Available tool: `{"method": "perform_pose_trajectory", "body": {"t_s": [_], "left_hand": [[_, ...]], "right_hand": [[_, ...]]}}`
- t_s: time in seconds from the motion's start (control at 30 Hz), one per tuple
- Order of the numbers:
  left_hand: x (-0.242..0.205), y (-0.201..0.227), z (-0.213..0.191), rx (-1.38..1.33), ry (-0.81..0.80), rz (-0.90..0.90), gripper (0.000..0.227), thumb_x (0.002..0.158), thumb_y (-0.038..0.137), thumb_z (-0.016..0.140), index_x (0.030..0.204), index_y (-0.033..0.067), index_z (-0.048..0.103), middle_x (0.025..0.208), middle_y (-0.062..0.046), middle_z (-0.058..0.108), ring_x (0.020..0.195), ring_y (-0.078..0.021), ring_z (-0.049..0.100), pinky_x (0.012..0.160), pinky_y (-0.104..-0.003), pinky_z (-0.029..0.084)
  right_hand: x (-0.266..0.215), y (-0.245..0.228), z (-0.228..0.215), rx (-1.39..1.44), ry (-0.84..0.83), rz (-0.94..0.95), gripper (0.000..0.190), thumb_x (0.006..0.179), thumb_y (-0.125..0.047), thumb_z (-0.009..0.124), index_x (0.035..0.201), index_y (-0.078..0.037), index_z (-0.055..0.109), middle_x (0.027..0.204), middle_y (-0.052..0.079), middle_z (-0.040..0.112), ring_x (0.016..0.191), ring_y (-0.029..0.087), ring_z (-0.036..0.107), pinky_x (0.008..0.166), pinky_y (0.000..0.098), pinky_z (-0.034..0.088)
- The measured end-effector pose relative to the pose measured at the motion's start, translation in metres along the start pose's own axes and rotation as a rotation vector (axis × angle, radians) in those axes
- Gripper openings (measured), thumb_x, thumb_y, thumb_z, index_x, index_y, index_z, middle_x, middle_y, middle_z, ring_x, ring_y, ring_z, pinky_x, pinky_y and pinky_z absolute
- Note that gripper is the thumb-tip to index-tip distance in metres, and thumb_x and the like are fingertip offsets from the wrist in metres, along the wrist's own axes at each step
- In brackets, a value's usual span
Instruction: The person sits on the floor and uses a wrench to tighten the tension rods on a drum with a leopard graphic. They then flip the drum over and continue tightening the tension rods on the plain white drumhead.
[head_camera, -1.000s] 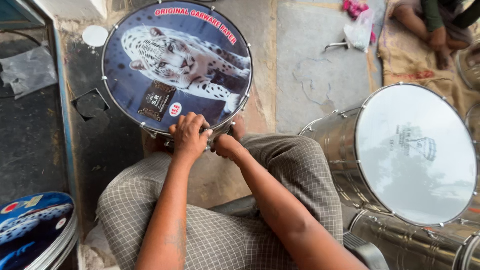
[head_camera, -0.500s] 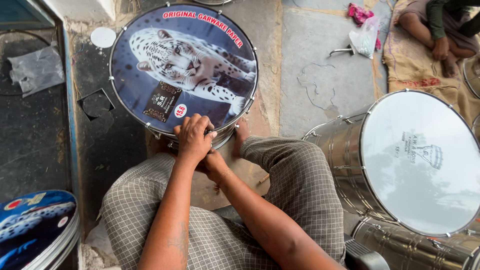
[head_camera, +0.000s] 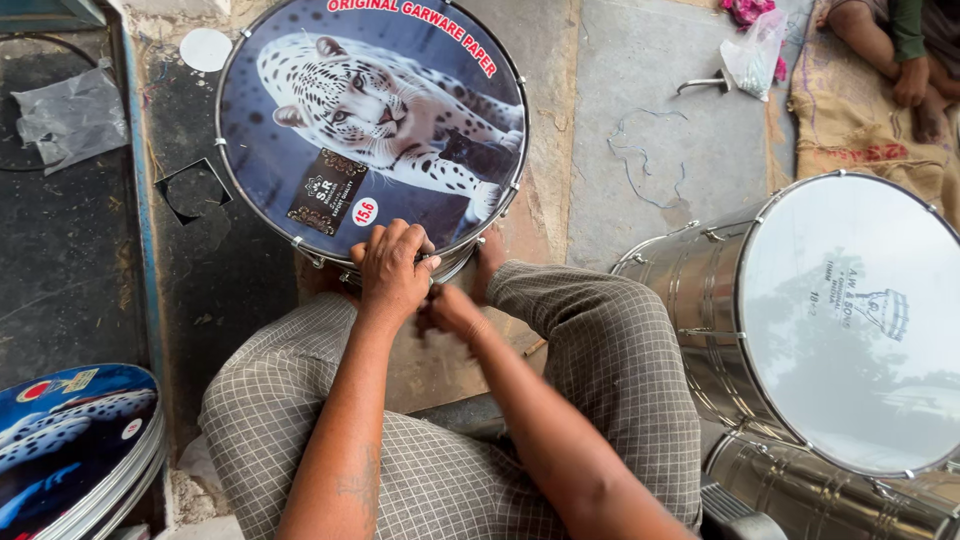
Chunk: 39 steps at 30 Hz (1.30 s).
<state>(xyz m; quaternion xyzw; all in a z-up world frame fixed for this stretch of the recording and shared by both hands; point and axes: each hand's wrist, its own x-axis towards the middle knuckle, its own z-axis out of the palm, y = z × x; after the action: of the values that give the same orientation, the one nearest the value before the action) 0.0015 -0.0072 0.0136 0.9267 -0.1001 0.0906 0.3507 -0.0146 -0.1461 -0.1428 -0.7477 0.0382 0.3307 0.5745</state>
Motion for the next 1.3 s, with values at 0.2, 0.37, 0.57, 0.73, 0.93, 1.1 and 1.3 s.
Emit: {"method": "perform_pose_trajectory", "body": {"t_s": [0.2,0.37,0.57,0.73,0.93,1.1,1.3], "left_hand": [[-0.001,0.001,-0.007,-0.004,0.001,0.025,0.025,0.077,0.019,0.084,0.091,0.0147,0.064,0.096,0.0,0.059,0.101,-0.0258,0.056,0.087,-0.047,0.032],[-0.005,-0.001,-0.008,0.026,0.03,0.028,0.031,0.072,0.025,0.087,0.092,0.0158,0.065,0.096,-0.001,0.059,0.101,-0.027,0.055,0.087,-0.048,0.032],[0.002,-0.005,-0.014,0.056,0.046,0.021,0.038,0.068,0.031,0.09,0.086,0.0139,0.061,0.092,-0.001,0.059,0.099,-0.0271,0.056,0.086,-0.047,0.033],[-0.001,-0.01,-0.008,0.042,0.057,0.048,0.038,0.07,0.029,0.09,0.084,0.0133,0.058,0.09,-0.002,0.057,0.096,-0.0278,0.054,0.085,-0.046,0.033],[0.0,-0.01,-0.006,0.035,0.047,0.034,0.037,0.069,0.029,0.089,0.083,0.0137,0.058,0.088,-0.001,0.057,0.095,-0.0258,0.055,0.084,-0.045,0.032],[0.002,-0.011,-0.009,0.045,0.045,0.047,0.037,0.073,0.031,0.089,0.084,0.0142,0.058,0.09,-0.001,0.057,0.096,-0.0265,0.054,0.083,-0.045,0.032],[-0.001,-0.009,-0.012,0.032,0.046,0.044,0.037,0.072,0.03,0.089,0.082,0.0145,0.058,0.09,-0.001,0.057,0.095,-0.0258,0.055,0.085,-0.045,0.032]], "right_hand": [[0.011,-0.004,-0.056,-0.201,0.017,0.18,0.016,0.093,-0.017,0.068,0.097,-0.003,0.075,0.071,0.01,0.065,0.056,0.019,0.06,0.05,0.036,0.048],[-0.008,0.031,-0.025,0.119,0.104,0.222,0.013,0.093,-0.011,0.071,0.103,-0.004,0.069,0.075,0.011,0.068,0.061,0.02,0.063,0.05,0.0356,0.049],[-0.005,0.011,0.035,0.746,0.024,0.22,0.018,0.095,-0.004,0.061,0.113,-0.003,0.062,0.091,0.01,0.073,0.076,0.023,0.074,0.067,0.0402,0.062],[0.005,0.004,0.064,0.943,0.093,0.126,0.028,0.091,0.003,0.056,0.117,-0.009,0.057,0.105,0.01,0.072,0.089,0.026,0.073,0.08,0.0449,0.063],[0.004,0.0,0.046,0.524,0.06,-0.004,0.021,0.092,-0.005,0.061,0.113,-0.006,0.064,0.101,0.012,0.073,0.087,0.027,0.073,0.078,0.0433,0.062],[0.037,0.025,-0.052,-0.874,-0.047,-0.32,0.016,0.089,-0.016,0.069,0.101,-0.007,0.075,0.091,0.013,0.075,0.08,0.028,0.07,0.072,0.0422,0.056],[0.036,0.066,-0.065,-0.728,0.197,-0.1,0.018,0.089,-0.016,0.073,0.099,-0.002,0.072,0.082,0.014,0.074,0.078,0.026,0.072,0.07,0.0408,0.056]]}}
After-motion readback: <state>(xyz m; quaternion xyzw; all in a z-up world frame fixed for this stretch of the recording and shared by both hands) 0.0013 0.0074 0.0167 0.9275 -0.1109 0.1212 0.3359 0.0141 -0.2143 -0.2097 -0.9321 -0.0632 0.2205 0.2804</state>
